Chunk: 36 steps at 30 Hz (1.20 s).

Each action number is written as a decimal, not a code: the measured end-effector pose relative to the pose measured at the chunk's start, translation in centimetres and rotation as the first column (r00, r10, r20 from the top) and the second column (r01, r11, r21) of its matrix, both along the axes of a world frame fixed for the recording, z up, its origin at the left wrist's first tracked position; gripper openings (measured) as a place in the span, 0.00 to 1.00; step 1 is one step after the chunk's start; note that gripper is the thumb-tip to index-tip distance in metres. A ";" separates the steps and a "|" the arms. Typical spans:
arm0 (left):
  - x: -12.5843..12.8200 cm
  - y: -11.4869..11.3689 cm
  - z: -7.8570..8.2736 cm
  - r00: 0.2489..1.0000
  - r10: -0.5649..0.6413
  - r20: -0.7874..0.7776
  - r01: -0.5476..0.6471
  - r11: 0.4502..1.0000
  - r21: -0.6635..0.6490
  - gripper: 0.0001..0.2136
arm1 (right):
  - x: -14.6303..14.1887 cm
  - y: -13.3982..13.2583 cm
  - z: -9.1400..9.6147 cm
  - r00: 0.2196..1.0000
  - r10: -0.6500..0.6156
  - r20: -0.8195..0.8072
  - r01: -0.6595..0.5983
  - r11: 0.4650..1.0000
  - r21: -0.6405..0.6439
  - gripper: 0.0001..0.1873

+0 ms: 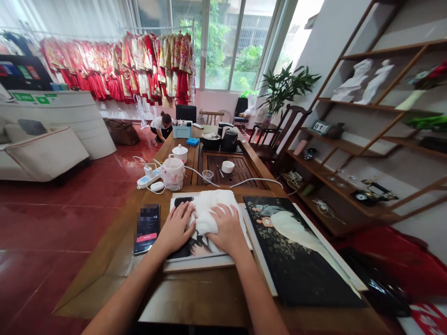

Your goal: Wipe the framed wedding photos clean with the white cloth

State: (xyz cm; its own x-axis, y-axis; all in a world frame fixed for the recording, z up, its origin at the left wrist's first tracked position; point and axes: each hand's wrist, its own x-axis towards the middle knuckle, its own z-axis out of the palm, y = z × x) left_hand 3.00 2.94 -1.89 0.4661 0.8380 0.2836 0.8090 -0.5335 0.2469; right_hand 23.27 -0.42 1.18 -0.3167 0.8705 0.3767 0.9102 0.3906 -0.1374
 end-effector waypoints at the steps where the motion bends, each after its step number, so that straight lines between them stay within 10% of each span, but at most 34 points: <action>1: 0.0 0.0 0.0 1.000 0.000 0.000 0.000 1.000 0.003 0.25 | 0.0 -0.1 -0.1 1.000 0.002 -0.003 -0.002 1.000 0.005 0.23; 11: 0.1 -0.1 0.2 1.000 0.013 -0.001 -0.013 1.000 0.011 0.25 | 0.8 -6.4 -1.5 0.998 0.060 0.034 -0.061 0.998 0.025 0.30; 26: 0.1 -0.1 0.2 1.000 0.009 0.001 -0.009 1.000 0.006 0.26 | 2.0 1.6 -0.9 0.997 -0.080 -0.011 0.081 0.995 0.052 0.27; 36: 0.1 -0.1 0.2 1.000 0.008 -0.019 -0.008 1.000 0.005 0.26 | 1.9 -4.5 -1.6 0.999 -0.028 0.037 0.026 0.999 0.042 0.31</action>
State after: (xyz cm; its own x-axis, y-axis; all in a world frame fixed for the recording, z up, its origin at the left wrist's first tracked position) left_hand 3.12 2.85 -1.74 0.4646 0.8405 0.2786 0.8177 -0.5280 0.2292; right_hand 25.21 -4.95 -0.44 -0.3078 0.8629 0.4007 0.9247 0.3705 -0.0875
